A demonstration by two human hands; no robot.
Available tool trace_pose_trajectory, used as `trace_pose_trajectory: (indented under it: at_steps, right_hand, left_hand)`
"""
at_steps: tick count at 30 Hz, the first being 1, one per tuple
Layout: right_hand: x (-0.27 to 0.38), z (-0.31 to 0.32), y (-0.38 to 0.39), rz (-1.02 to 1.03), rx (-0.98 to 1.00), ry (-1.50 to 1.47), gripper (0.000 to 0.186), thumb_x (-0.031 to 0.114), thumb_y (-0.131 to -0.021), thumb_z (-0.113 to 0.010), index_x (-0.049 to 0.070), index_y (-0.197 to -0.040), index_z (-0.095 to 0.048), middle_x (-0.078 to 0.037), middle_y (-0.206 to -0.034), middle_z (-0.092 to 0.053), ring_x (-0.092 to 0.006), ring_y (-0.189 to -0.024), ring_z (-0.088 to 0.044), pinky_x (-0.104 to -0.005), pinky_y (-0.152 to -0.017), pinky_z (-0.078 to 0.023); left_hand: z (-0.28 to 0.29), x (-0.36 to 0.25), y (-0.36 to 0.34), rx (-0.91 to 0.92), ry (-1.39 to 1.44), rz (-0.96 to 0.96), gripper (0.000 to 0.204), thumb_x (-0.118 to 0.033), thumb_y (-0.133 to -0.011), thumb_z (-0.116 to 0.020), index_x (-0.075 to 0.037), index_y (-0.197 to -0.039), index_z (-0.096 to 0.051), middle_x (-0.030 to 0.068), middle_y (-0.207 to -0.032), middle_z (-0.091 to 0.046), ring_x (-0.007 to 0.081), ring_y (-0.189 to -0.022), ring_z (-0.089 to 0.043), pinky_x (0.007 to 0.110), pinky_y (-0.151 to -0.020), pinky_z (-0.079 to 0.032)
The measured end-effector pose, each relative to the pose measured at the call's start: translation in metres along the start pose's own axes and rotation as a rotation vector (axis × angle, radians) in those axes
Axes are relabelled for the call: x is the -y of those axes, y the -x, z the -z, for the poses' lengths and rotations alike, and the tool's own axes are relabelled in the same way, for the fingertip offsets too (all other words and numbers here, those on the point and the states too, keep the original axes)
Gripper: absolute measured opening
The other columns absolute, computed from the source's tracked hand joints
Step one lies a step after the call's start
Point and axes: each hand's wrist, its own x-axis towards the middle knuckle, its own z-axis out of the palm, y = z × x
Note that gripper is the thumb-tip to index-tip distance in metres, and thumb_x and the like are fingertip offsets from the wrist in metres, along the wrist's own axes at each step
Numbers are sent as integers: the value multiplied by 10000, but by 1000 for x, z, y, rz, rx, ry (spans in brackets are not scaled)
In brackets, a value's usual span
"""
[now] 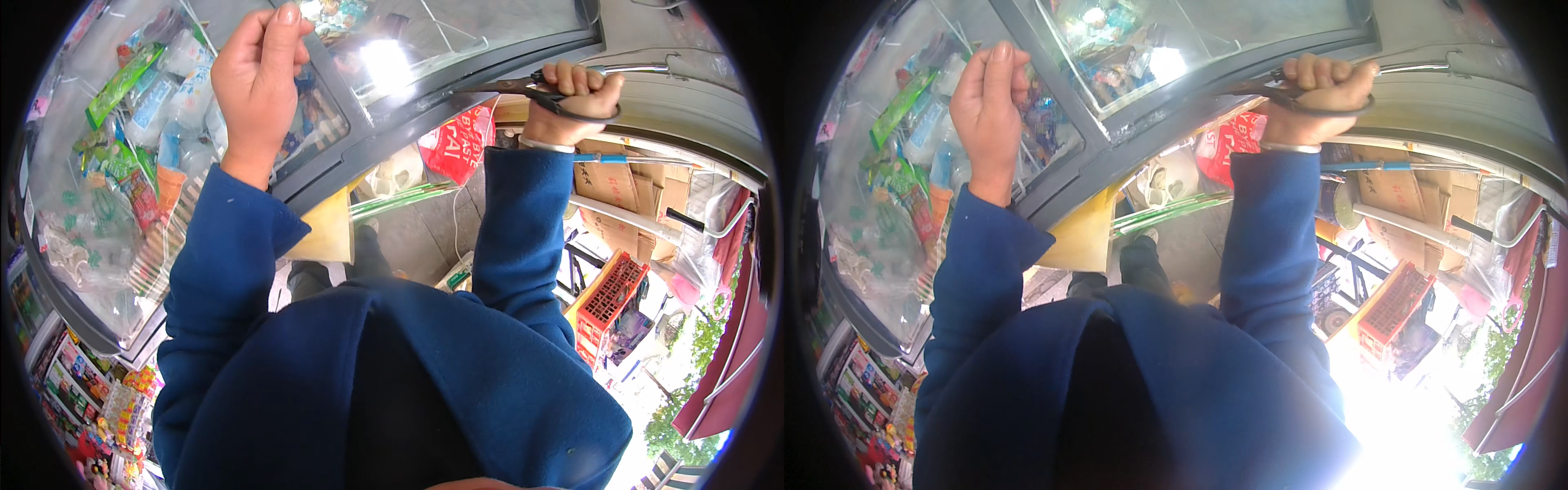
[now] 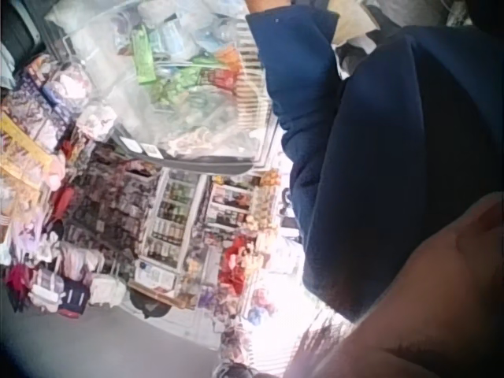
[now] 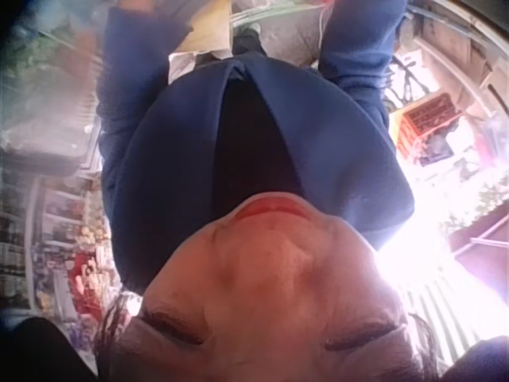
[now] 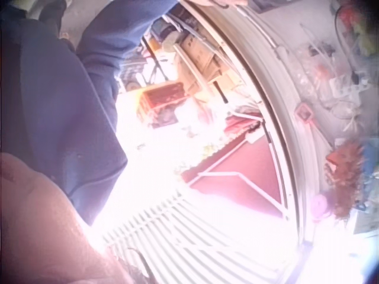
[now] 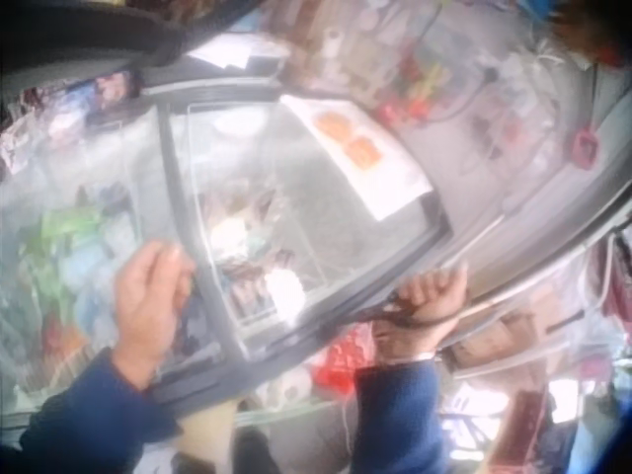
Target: The person uses scissors to cut and remove a rubber seal from the edge of a freezer door. They then move around the store, handling a pot lid and a box before returning to the freezer to continue cutting the seal.
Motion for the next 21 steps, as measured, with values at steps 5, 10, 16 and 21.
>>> trace_pose_trajectory:
  at_steps: [5,10,16,21]
  right_hand:
    - [-16,-13,18,-339,23,-103,478,452,-931,-467,150,-622,-263,33,-515,-216,-128,-428,-237,-304,-424,-271]
    - [-12,-6,14,-121,20,-32,454,448,-939,-441,150,-647,-261,36,-540,-207,-113,-443,-227,-292,-430,-261]
    - [-9,-12,17,-84,105,-61,457,432,-942,-432,147,-621,-276,40,-507,-193,-113,-437,-239,-291,-423,-256]
    - [-10,-11,14,-195,138,29,502,449,-939,-427,135,-586,-257,9,-478,-231,-136,-406,-268,-297,-430,-312]
  left_hand:
    - [0,-1,-1,-14,-3,-3,289,-281,-932,-574,-17,-828,-626,-28,-631,-533,35,-580,-457,182,-530,-365]
    - [3,1,-1,-41,-27,39,260,-248,-940,-553,-17,-843,-622,-31,-651,-505,43,-593,-429,192,-546,-358]
    - [5,5,-3,-63,-26,41,254,-241,-940,-554,-14,-852,-626,-28,-652,-504,44,-591,-424,191,-550,-362]
    - [4,4,-2,-59,-15,60,257,-244,-938,-557,-11,-856,-628,-30,-652,-501,45,-592,-425,189,-553,-361]
